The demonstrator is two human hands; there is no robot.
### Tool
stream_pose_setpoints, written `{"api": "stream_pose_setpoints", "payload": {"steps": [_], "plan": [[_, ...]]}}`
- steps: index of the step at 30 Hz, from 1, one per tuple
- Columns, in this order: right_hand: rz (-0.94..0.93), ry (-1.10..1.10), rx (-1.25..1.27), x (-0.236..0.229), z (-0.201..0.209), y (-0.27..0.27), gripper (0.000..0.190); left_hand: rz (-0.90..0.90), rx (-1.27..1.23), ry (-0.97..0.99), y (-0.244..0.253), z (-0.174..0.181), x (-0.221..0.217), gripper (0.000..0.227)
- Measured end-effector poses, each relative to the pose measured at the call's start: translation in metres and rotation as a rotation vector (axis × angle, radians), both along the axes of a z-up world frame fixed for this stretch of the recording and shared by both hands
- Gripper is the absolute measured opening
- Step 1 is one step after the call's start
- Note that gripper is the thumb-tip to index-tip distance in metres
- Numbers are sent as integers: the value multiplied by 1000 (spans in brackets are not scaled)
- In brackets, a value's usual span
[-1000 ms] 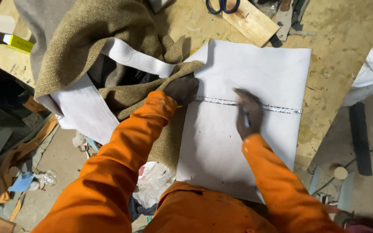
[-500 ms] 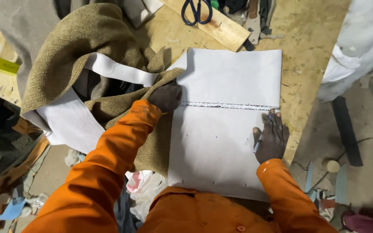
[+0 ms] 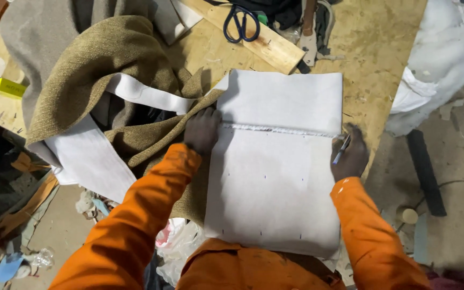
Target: The person unfolds a piece of white fabric on a wooden workbench and smooths it out. They then use a measuring tape and a pen to mark measurements on the fabric, followed by using a wooden plank as a straight edge.
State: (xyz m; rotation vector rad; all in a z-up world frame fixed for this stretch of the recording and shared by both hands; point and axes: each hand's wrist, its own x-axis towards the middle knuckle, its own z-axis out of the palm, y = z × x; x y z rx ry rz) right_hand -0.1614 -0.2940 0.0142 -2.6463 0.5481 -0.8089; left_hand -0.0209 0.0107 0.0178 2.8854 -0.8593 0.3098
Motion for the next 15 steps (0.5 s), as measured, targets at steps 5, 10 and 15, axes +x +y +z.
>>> {"api": "stream_pose_setpoints", "payload": {"steps": [5, 10, 15], "plan": [[-25, 68, 105, 42, -4, -35, 19, -4, -57, 6, -14, -1, 35, 1], [13, 59, 138, 70, 0, -39, 19, 3, -48, 99, -19, -1, 56, 3], [-34, 58, 62, 82, -26, -36, 17, 32, -10, 99, -26, -6, 65, 8]]}}
